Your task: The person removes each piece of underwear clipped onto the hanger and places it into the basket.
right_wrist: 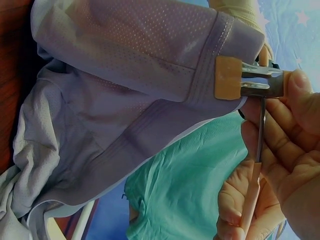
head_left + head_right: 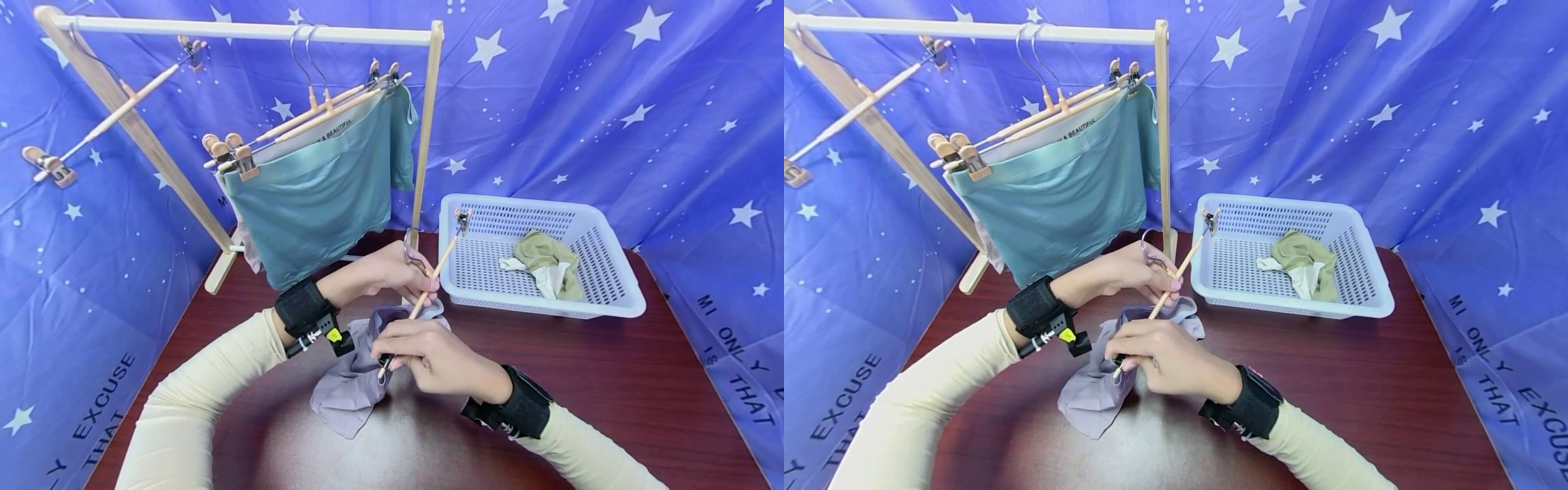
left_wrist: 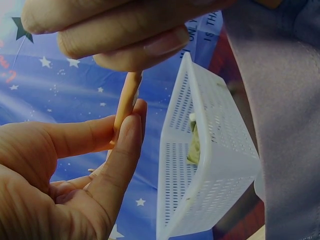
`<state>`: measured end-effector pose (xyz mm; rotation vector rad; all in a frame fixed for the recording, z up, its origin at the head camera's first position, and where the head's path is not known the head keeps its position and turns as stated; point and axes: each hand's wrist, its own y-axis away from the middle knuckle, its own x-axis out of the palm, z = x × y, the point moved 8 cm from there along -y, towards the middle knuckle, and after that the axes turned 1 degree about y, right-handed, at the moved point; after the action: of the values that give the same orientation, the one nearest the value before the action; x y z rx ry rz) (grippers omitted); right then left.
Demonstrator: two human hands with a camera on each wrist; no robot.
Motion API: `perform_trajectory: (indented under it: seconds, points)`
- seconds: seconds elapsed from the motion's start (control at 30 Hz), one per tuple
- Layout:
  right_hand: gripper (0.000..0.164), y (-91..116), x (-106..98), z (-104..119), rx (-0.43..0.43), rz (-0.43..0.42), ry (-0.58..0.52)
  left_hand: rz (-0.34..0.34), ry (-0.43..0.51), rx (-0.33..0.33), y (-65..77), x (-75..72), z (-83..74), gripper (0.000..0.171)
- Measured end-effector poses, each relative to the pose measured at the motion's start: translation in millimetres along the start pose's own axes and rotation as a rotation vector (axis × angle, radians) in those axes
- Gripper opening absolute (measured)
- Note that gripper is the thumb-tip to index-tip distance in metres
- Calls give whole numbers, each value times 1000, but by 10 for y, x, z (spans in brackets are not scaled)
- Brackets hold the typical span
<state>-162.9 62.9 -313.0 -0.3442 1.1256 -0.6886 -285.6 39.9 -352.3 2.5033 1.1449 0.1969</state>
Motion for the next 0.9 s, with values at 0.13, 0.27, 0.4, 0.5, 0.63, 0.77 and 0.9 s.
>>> perform_trajectory:
  seconds: [0.13,0.27,0.4,0.5,0.63,0.77,0.9]
  points:
    - [23,5,-14,0,-5,-22,-17,0,-23,1,0,4,-12,11]
    - [24,13,-23,-10,-1,-42,-41,-1,-35,5,-3,7,-21,11]
    - [27,19,-35,-13,0,-64,-52,2,-34,10,-4,15,-26,13]
    - [29,25,-44,-10,-3,-79,-48,2,-35,19,-4,16,-39,17]
    - [29,36,-44,-14,2,-83,-41,-3,-26,23,-5,18,-52,15]
    - [26,44,-30,-12,5,-72,-36,-3,-17,19,-2,33,-58,9]
    - [23,49,-18,-6,8,-60,-41,-5,-11,7,-1,45,-46,13]
